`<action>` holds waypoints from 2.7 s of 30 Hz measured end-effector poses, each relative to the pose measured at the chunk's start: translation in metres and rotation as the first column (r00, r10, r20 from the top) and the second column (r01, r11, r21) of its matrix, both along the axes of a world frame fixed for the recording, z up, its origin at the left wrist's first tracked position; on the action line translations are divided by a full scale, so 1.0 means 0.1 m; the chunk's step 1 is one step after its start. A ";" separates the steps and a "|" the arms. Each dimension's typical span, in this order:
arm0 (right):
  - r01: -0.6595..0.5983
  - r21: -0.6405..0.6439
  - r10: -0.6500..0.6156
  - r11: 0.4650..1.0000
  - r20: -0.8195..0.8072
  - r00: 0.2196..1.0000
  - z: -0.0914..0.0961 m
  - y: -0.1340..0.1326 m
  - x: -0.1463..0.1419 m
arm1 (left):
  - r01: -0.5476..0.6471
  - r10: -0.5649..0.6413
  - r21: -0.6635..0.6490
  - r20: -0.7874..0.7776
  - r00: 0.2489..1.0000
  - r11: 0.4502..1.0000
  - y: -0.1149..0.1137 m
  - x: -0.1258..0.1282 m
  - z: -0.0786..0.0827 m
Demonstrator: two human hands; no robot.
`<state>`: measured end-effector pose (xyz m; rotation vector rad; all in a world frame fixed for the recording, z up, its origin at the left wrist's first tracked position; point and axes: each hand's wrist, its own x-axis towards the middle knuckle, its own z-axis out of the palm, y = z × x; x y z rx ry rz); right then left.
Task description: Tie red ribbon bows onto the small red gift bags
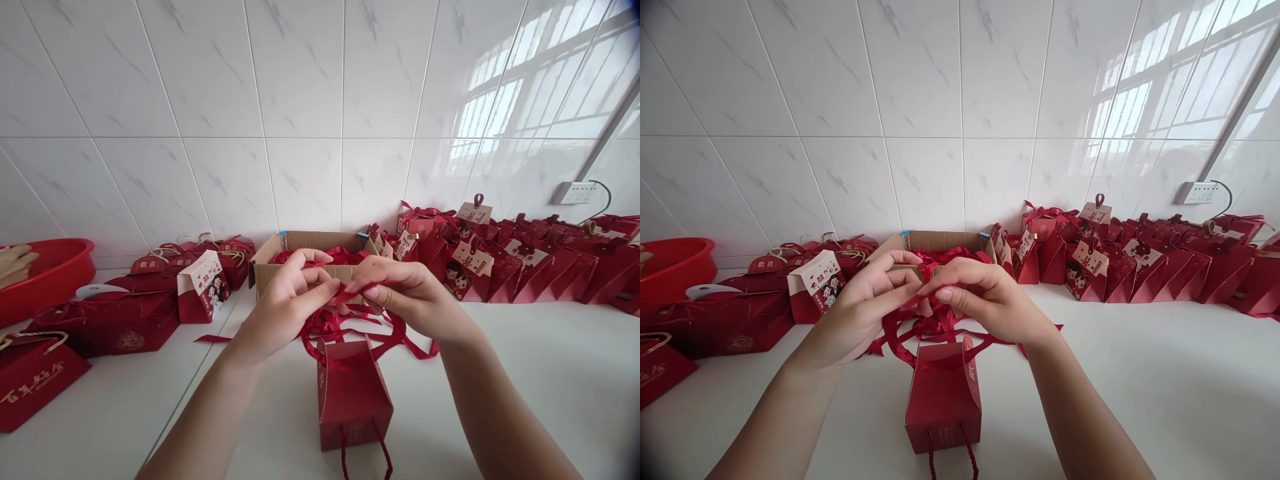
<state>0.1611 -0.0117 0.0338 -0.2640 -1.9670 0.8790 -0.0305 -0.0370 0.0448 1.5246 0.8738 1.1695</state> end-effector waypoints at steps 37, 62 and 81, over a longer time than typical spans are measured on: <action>0.641 -0.331 -0.392 0.693 0.573 0.720 -1.32 -0.41 1.38 | -0.074 0.503 0.521 -0.766 0.400 0.851 -0.21 -1.37 -1.16; 0.091 -0.665 0.153 0.742 0.300 0.942 -1.14 0.00 0.45 | -0.179 0.212 0.115 -0.462 0.861 0.977 -0.21 -0.13 -1.08; 0.134 -0.841 -0.134 0.523 0.074 0.988 -1.40 0.24 0.38 | -0.174 0.098 -0.366 -0.218 0.971 0.914 0.38 0.08 -1.23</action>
